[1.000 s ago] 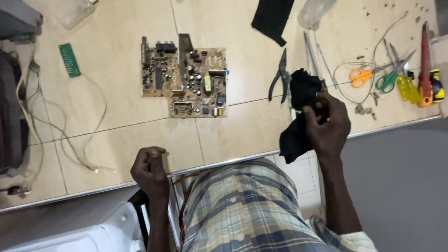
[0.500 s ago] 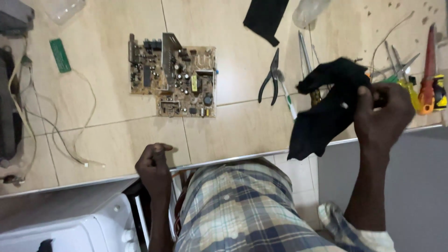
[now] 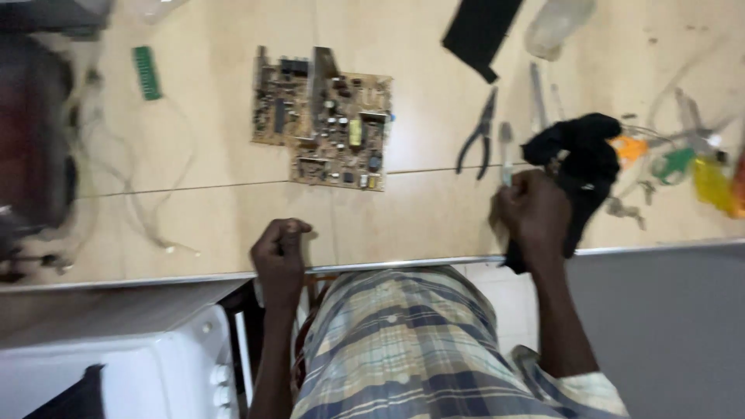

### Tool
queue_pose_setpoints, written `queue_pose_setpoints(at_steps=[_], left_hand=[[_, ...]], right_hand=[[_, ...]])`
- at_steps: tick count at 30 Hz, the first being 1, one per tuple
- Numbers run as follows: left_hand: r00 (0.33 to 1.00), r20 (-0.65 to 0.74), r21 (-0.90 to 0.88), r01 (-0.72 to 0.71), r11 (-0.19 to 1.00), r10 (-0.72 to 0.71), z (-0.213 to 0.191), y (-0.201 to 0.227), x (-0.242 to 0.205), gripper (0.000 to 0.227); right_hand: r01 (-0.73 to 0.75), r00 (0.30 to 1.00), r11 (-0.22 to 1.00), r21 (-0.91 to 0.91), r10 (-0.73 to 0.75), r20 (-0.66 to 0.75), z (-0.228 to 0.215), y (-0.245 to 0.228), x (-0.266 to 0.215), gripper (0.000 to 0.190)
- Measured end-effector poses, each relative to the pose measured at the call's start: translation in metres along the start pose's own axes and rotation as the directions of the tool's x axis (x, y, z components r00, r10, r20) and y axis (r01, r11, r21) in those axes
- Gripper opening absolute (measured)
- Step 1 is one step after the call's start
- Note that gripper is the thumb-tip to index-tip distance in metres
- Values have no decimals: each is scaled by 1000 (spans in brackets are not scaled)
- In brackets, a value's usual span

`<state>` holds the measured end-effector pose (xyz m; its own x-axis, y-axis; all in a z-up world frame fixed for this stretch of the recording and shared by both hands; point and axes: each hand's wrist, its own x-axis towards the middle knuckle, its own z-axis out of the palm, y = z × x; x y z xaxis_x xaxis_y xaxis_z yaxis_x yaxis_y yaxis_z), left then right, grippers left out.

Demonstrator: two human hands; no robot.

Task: Disassembling a circuit board using a screwdriver, pliers, and a brush on a workshop table.

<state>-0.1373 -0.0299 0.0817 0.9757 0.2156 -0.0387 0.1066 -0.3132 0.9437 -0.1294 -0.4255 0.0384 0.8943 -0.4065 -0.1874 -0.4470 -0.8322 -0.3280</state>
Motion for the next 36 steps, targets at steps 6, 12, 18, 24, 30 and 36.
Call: queue_pose_setpoints(at_steps=[6, 12, 18, 24, 30, 36], left_hand=[[1000, -23, -42, 5, 999, -5, -4, 16, 8, 30], [1000, 16, -105, -7, 994, 9, 4, 16, 23, 27], [990, 122, -126, -59, 990, 75, 12, 30, 42, 27], [975, 181, 15, -136, 991, 131, 5, 36, 66, 28], [960, 172, -26, -221, 975, 222, 10, 44, 88, 34], [837, 303, 59, -494, 867, 456, 54, 50, 99, 15]], right_hand=[[60, 990, 938, 340, -13, -138, -9, 7, -15, 20], [40, 997, 961, 274, -19, -79, 4, -11, -35, 18], [65, 992, 955, 290, -31, -119, 21, -10, -32, 14], [33, 955, 974, 223, 36, -295, -9, -9, -41, 16], [117, 880, 984, 134, -40, -473, -34, 13, -52, 15], [29, 969, 885, 466, 89, -229, -13, -54, -56, 10]])
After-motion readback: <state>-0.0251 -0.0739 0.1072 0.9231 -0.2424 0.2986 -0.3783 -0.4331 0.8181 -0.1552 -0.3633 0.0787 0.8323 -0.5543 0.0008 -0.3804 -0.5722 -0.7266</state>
